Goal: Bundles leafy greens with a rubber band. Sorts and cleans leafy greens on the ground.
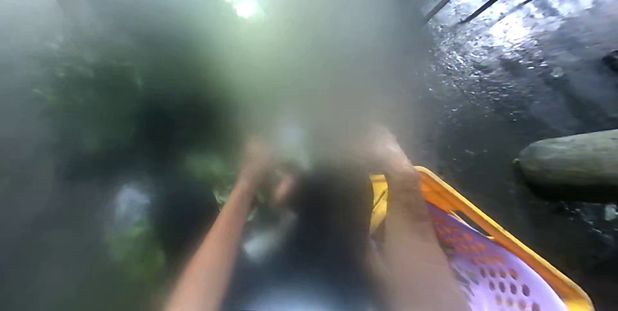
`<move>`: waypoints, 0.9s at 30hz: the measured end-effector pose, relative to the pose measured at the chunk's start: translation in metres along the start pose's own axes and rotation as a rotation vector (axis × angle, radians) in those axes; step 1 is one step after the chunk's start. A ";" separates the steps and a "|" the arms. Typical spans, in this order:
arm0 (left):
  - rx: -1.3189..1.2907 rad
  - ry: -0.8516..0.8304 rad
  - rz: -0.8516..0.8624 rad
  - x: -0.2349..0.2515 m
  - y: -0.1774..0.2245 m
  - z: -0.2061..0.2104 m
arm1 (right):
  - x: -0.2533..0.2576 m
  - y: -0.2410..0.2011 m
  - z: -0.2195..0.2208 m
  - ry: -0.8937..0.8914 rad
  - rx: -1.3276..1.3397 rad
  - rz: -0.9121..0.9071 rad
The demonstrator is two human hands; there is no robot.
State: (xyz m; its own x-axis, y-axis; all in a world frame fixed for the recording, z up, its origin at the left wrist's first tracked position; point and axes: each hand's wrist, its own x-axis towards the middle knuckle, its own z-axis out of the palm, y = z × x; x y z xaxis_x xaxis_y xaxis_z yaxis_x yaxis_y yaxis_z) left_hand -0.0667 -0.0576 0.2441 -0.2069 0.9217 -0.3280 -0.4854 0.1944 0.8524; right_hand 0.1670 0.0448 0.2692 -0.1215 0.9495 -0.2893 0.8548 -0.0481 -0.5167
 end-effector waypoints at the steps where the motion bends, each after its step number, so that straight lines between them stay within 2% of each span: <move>1: -0.015 -0.005 0.034 0.009 0.001 0.003 | 0.006 0.007 -0.001 -0.011 0.014 0.037; 3: -0.012 -0.023 0.090 0.029 -0.003 0.011 | 0.003 0.011 0.003 0.141 0.210 -0.076; 4: -0.019 -0.043 0.124 0.039 -0.004 0.018 | -0.002 0.006 0.012 0.224 0.416 -0.155; 6: 0.002 -0.059 0.219 0.060 -0.005 0.035 | -0.008 -0.019 0.032 0.256 0.987 -0.202; 8: 0.060 -0.064 0.282 0.066 -0.010 0.055 | -0.007 -0.052 0.044 0.192 1.450 -0.048; 10: 0.137 -0.058 0.171 0.059 -0.017 0.074 | 0.004 -0.078 0.049 0.186 1.675 0.149; 12: 0.223 -0.048 0.120 0.066 -0.031 0.077 | 0.028 -0.070 0.059 0.144 1.619 0.199; 14: 0.368 -0.024 0.137 0.080 -0.048 0.065 | 0.055 -0.046 0.082 0.068 1.277 0.160; 17: 0.474 -0.021 0.097 0.102 -0.081 0.042 | 0.082 -0.004 0.134 0.078 0.815 0.041; 19: 0.568 -0.053 -0.065 0.120 -0.116 0.019 | 0.095 0.027 0.172 0.059 0.711 0.029; 20: 0.678 -0.134 -0.188 0.125 -0.127 0.005 | 0.099 0.044 0.190 0.035 0.659 0.061; 21: 0.844 -0.236 -0.305 0.126 -0.134 -0.004 | 0.102 0.063 0.205 -0.008 0.609 0.118; 22: 1.062 -0.332 -0.350 0.125 -0.137 -0.009 | 0.103 0.083 0.221 -0.025 0.551 0.179; 23: 1.292 -0.360 -0.234 0.122 -0.143 -0.010 | 0.105 0.103 0.234 -0.041 0.496 0.216; 25: 1.579 -0.307 0.398 0.124 -0.169 -0.021 | 0.103 0.134 0.249 -0.076 0.428 0.222; 26: 1.606 -0.375 0.591 0.133 -0.178 -0.028 | 0.100 0.142 0.249 -0.084 0.427 0.205; 27: 1.609 -0.515 0.662 0.144 -0.185 -0.033 | 0.096 0.147 0.246 -0.081 0.432 0.187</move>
State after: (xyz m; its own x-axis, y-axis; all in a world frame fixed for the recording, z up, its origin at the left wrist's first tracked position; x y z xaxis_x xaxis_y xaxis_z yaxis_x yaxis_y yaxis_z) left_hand -0.0346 0.0283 0.0257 0.4032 0.9125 0.0699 0.8283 -0.3963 0.3961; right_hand 0.1568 0.0528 -0.0331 -0.0390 0.8859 -0.4623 0.5797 -0.3568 -0.7326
